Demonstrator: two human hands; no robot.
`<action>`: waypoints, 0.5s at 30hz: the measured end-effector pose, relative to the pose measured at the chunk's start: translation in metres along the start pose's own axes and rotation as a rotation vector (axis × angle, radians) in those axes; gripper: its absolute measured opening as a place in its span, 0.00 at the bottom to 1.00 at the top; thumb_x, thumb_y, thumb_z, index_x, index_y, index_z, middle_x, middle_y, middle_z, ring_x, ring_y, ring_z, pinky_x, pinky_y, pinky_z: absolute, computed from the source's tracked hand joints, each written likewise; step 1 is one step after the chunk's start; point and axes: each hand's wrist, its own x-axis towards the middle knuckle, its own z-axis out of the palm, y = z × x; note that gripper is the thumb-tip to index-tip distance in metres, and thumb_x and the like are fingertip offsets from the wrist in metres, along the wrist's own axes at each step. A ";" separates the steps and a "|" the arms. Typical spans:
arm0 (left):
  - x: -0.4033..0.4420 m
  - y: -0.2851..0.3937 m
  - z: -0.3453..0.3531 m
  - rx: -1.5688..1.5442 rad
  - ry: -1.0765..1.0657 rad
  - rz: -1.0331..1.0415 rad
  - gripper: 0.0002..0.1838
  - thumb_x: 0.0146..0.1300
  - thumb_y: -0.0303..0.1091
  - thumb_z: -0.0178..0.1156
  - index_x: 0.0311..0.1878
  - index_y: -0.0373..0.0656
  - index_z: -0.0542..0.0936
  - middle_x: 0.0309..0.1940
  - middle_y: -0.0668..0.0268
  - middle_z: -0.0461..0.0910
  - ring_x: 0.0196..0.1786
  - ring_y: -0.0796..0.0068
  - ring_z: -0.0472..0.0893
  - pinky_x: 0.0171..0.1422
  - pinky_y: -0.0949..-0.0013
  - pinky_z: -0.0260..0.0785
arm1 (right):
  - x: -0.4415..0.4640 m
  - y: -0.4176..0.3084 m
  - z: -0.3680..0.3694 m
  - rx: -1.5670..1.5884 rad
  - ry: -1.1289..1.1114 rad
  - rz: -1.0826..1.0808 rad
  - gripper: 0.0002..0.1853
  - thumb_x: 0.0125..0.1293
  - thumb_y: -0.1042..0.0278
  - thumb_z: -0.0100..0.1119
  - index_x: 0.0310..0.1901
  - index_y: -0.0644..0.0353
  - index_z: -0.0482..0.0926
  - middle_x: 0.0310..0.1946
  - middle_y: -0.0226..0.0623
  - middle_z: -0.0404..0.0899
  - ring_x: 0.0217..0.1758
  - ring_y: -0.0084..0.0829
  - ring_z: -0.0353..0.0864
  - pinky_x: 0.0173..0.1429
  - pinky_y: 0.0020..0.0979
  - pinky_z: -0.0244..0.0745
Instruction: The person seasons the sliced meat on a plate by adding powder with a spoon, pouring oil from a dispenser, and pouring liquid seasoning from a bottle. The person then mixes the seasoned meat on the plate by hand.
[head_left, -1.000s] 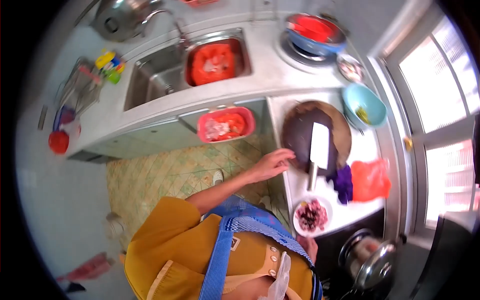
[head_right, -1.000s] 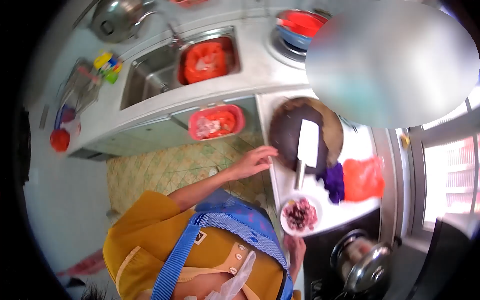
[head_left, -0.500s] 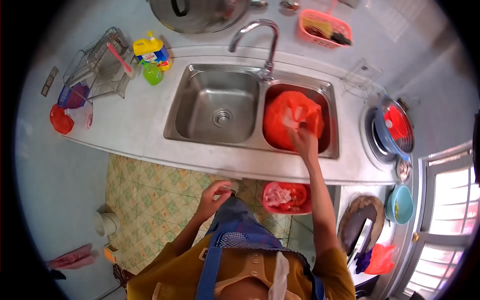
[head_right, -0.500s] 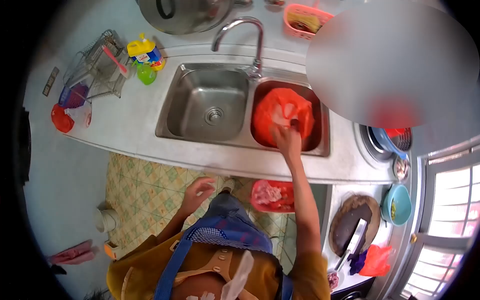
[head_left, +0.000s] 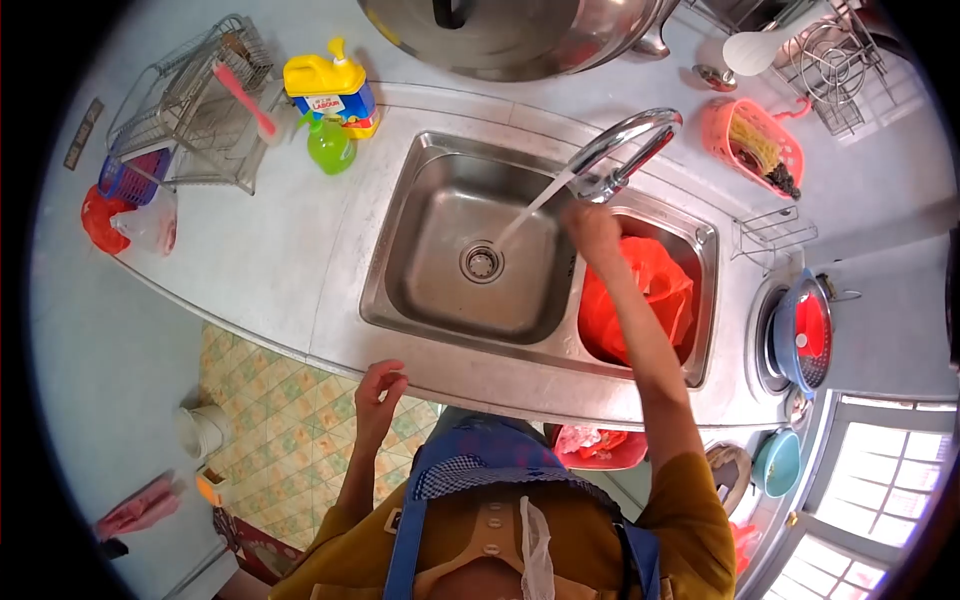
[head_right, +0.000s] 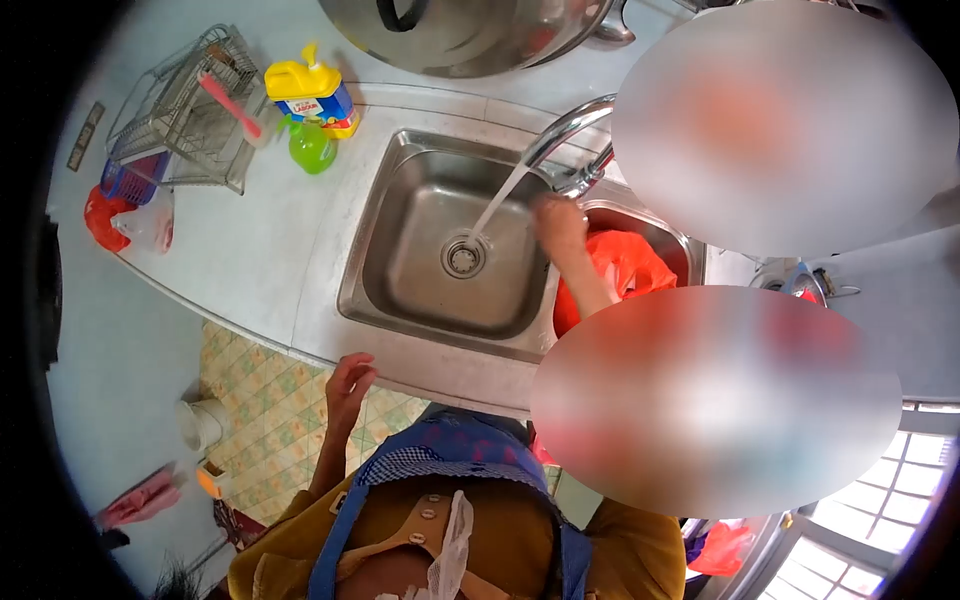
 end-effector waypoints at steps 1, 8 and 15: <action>0.006 0.008 0.004 0.019 -0.027 0.018 0.13 0.57 0.20 0.56 0.46 0.40 0.75 0.39 0.69 0.75 0.38 0.80 0.76 0.43 0.78 0.68 | 0.009 -0.022 0.001 0.762 0.007 0.184 0.09 0.61 0.64 0.53 0.33 0.60 0.79 0.29 0.33 0.80 0.29 0.31 0.81 0.27 0.31 0.74; 0.035 0.021 0.012 0.027 -0.094 0.038 0.12 0.57 0.20 0.56 0.46 0.39 0.75 0.40 0.67 0.74 0.39 0.78 0.77 0.45 0.77 0.68 | 0.055 -0.053 0.049 1.897 -0.077 0.053 0.12 0.59 0.60 0.58 0.41 0.57 0.77 0.29 0.27 0.75 0.28 0.20 0.73 0.31 0.26 0.68; 0.050 0.017 0.013 -0.008 -0.176 0.056 0.12 0.57 0.19 0.55 0.46 0.38 0.75 0.40 0.66 0.74 0.40 0.77 0.76 0.46 0.77 0.68 | 0.008 0.003 0.020 -0.368 -0.118 0.303 0.25 0.51 0.52 0.62 0.49 0.55 0.76 0.45 0.39 0.77 0.49 0.38 0.75 0.50 0.55 0.63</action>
